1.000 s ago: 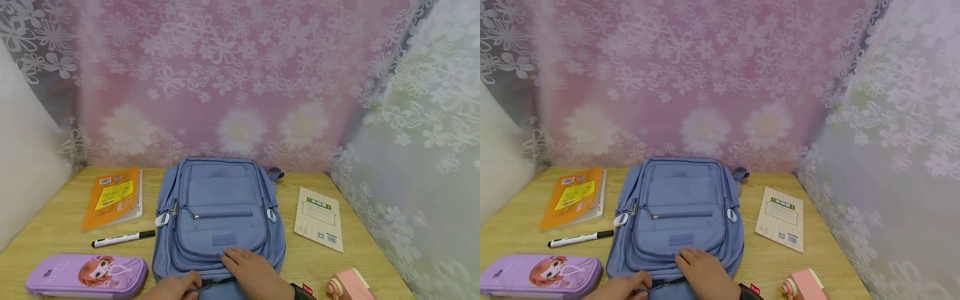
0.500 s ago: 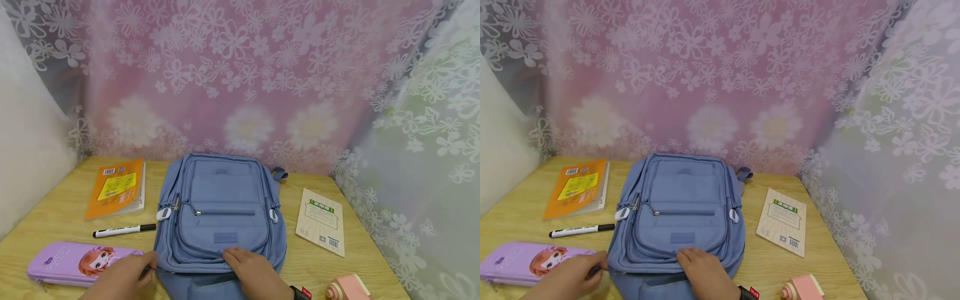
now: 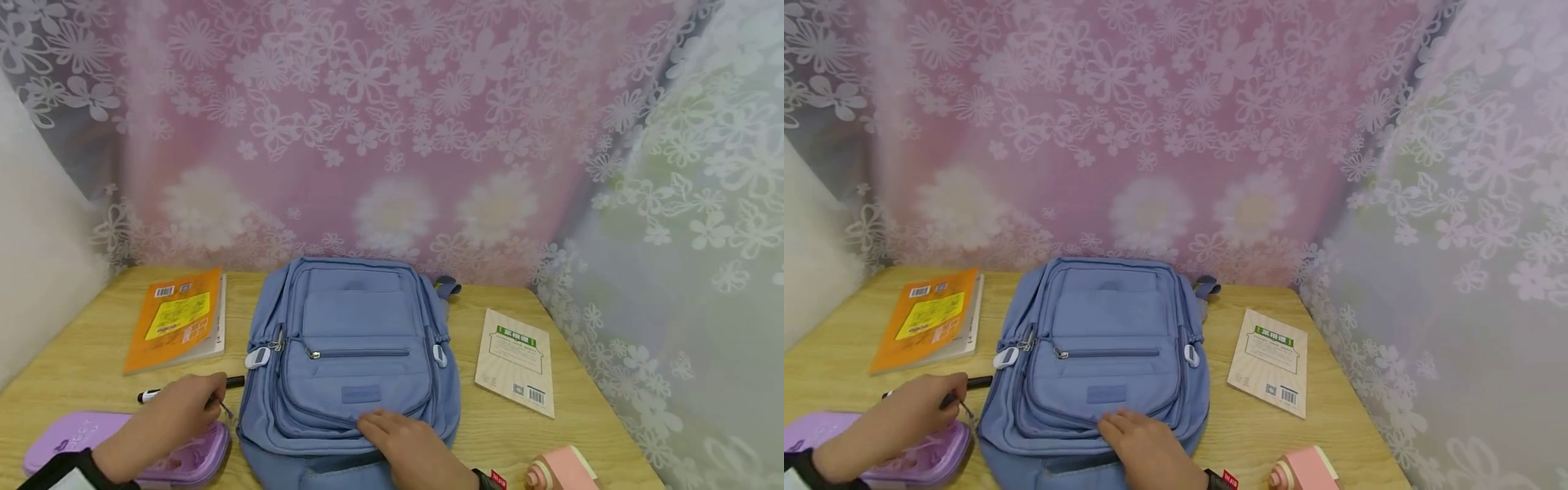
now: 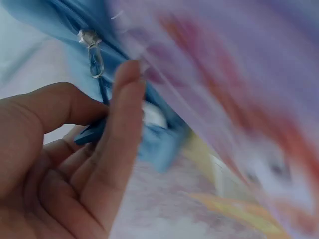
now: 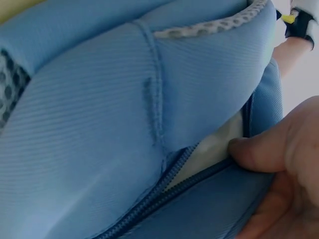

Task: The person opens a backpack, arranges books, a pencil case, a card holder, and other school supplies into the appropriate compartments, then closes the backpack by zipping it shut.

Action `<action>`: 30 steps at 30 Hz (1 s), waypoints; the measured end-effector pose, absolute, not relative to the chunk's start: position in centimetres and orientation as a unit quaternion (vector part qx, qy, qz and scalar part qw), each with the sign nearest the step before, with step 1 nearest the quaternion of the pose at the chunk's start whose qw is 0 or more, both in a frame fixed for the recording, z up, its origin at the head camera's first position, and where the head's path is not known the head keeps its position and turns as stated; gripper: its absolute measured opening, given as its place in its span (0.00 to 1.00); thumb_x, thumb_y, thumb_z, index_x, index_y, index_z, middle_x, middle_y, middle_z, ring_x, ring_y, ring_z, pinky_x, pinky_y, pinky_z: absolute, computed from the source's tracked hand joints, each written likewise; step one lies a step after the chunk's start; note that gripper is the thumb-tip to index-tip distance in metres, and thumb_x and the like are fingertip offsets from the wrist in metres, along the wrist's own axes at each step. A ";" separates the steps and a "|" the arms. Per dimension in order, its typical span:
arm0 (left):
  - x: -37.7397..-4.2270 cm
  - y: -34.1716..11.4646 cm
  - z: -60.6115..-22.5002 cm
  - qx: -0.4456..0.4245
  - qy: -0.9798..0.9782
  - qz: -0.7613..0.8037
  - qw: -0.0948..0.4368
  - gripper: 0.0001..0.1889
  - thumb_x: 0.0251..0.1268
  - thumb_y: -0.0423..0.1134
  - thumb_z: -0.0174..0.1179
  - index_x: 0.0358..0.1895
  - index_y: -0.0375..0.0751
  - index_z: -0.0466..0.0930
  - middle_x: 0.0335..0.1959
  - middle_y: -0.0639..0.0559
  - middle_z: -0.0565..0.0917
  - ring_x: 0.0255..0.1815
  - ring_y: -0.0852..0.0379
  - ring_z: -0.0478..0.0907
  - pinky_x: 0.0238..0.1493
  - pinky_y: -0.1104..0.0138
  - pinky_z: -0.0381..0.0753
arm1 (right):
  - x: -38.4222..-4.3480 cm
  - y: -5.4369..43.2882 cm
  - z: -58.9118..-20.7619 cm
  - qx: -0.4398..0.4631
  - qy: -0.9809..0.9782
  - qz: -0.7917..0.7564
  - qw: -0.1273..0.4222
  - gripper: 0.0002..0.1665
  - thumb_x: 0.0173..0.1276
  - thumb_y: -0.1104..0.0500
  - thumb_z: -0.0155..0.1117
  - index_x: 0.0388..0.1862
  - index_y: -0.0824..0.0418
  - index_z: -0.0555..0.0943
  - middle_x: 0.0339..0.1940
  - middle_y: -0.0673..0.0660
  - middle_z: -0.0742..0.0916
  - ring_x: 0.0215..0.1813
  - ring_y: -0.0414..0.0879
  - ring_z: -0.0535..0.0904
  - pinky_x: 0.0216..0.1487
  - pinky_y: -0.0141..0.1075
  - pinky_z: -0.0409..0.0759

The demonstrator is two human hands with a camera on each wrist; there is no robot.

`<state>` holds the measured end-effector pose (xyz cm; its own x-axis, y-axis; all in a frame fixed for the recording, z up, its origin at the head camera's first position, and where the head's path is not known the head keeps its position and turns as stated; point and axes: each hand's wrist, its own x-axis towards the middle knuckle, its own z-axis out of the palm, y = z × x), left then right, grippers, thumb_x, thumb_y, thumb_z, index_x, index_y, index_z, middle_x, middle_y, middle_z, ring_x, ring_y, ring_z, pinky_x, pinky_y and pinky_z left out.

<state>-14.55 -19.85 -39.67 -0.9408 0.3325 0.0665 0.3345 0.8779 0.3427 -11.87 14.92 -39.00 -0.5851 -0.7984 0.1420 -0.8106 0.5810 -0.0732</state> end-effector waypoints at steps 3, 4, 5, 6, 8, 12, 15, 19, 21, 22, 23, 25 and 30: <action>-16.5 -20.1 -39.6 -0.182 -0.974 -0.133 0.017 0.14 0.52 0.28 0.59 0.20 0.48 0.64 0.15 0.58 0.63 0.17 0.64 0.58 0.20 0.73 0.56 | -11.9 15.1 -38.8 0.449 -0.890 0.067 0.029 0.34 0.53 0.75 0.63 0.60 0.55 0.74 0.56 0.51 0.82 0.57 0.45 0.78 0.52 0.32 0.79; -17.2 -20.2 -39.8 -0.193 -0.974 -0.118 0.022 0.14 0.53 0.28 0.60 0.20 0.47 0.65 0.15 0.58 0.63 0.17 0.64 0.59 0.20 0.73 0.56 | -11.9 15.1 -38.8 0.449 -0.890 0.067 0.024 0.34 0.53 0.75 0.63 0.60 0.55 0.74 0.56 0.51 0.82 0.58 0.46 0.78 0.53 0.32 0.79; -18.0 -20.3 -39.9 -0.203 -0.973 -0.107 0.027 0.14 0.53 0.28 0.60 0.21 0.46 0.65 0.14 0.57 0.63 0.17 0.63 0.59 0.20 0.72 0.57 | -11.9 15.1 -38.8 0.451 -0.890 0.067 0.023 0.33 0.54 0.74 0.63 0.60 0.55 0.74 0.56 0.51 0.82 0.58 0.46 0.78 0.53 0.32 0.79; -18.7 -20.4 -40.1 -0.213 -0.972 -0.096 0.034 0.13 0.52 0.27 0.60 0.21 0.45 0.67 0.14 0.57 0.64 0.17 0.63 0.60 0.19 0.72 0.58 | -11.9 15.1 -38.9 0.455 -0.888 0.067 0.023 0.32 0.55 0.73 0.64 0.59 0.55 0.74 0.56 0.51 0.82 0.57 0.45 0.78 0.53 0.32 0.78; -20.2 -20.5 -40.5 -0.221 -0.971 -0.073 0.044 0.11 0.51 0.27 0.61 0.23 0.43 0.69 0.15 0.55 0.67 0.16 0.61 0.64 0.18 0.70 0.62 | -11.9 15.1 -39.0 0.461 -0.884 0.070 0.022 0.30 0.57 0.71 0.64 0.59 0.55 0.74 0.55 0.51 0.82 0.57 0.45 0.78 0.53 0.31 0.78; -22.8 -20.6 -41.1 -0.203 -0.975 -0.056 0.065 0.06 0.52 0.27 0.62 0.27 0.39 0.74 0.18 0.50 0.76 0.19 0.55 0.73 0.19 0.64 0.72 | -11.8 14.9 -39.2 0.474 -0.877 0.073 0.025 0.29 0.57 0.70 0.64 0.58 0.56 0.75 0.54 0.50 0.82 0.56 0.44 0.78 0.53 0.30 0.78; -23.8 -20.3 -41.3 -0.186 -0.977 -0.051 0.088 0.05 0.54 0.27 0.59 0.26 0.39 0.74 0.17 0.49 0.76 0.17 0.54 0.73 0.17 0.63 0.72 | -11.9 14.8 -39.1 0.476 -0.877 0.070 0.016 0.31 0.56 0.72 0.65 0.59 0.55 0.74 0.55 0.50 0.82 0.57 0.44 0.78 0.53 0.29 0.78; -23.1 -19.0 -40.6 -0.189 -0.975 -0.038 0.110 0.05 0.56 0.28 0.59 0.26 0.40 0.74 0.17 0.50 0.74 0.15 0.56 0.70 0.14 0.64 0.69 | -12.0 14.7 -39.0 0.473 -0.878 0.069 -0.001 0.32 0.55 0.72 0.65 0.60 0.55 0.74 0.56 0.51 0.81 0.57 0.44 0.78 0.53 0.28 0.77; -22.3 -18.0 -39.7 -0.204 -0.971 -0.045 0.118 0.02 0.57 0.31 0.60 0.31 0.38 0.77 0.22 0.49 0.77 0.18 0.56 0.73 0.17 0.64 0.73 | -12.1 14.7 -39.1 0.470 -0.880 0.070 -0.005 0.32 0.55 0.72 0.65 0.60 0.55 0.74 0.56 0.51 0.81 0.57 0.44 0.78 0.53 0.29 0.77; -21.8 -17.5 -39.3 -0.216 -0.966 -0.051 0.131 0.02 0.57 0.32 0.61 0.32 0.38 0.77 0.24 0.48 0.78 0.20 0.56 0.74 0.19 0.64 0.75 | -12.1 14.7 -39.1 0.468 -0.881 0.072 -0.008 0.32 0.56 0.72 0.64 0.60 0.55 0.74 0.56 0.51 0.81 0.57 0.44 0.78 0.54 0.29 0.77; -21.4 -16.9 -38.8 -0.232 -0.961 -0.059 0.141 0.04 0.57 0.33 0.62 0.35 0.38 0.78 0.27 0.48 0.79 0.22 0.56 0.76 0.23 0.64 0.77 | -12.1 14.7 -39.1 0.465 -0.882 0.072 -0.007 0.32 0.56 0.72 0.64 0.60 0.55 0.74 0.56 0.51 0.81 0.57 0.44 0.78 0.54 0.29 0.77; -20.4 -15.7 -37.9 -0.257 -0.951 -0.078 0.156 0.06 0.57 0.34 0.63 0.38 0.38 0.80 0.31 0.48 0.79 0.25 0.56 0.76 0.28 0.64 0.78 | -12.1 14.7 -39.1 0.459 -0.886 0.074 -0.007 0.31 0.56 0.72 0.64 0.60 0.55 0.74 0.56 0.51 0.81 0.56 0.44 0.78 0.53 0.29 0.77; -20.0 -14.4 -35.7 -0.256 -0.946 -0.112 0.166 0.04 0.60 0.37 0.60 0.35 0.42 0.82 0.30 0.52 0.82 0.24 0.60 0.75 0.27 0.65 0.76 | -12.3 14.8 -38.0 0.436 -0.898 0.064 0.015 0.31 0.54 0.76 0.62 0.57 0.55 0.75 0.51 0.50 0.83 0.50 0.42 0.81 0.48 0.28 0.79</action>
<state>-20.00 -14.45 -35.72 -0.8138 0.4464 0.3720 0.5212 0.8438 0.1276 -12.32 14.82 -37.98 -0.6201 -0.7802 0.0824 -0.7840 0.6124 -0.1017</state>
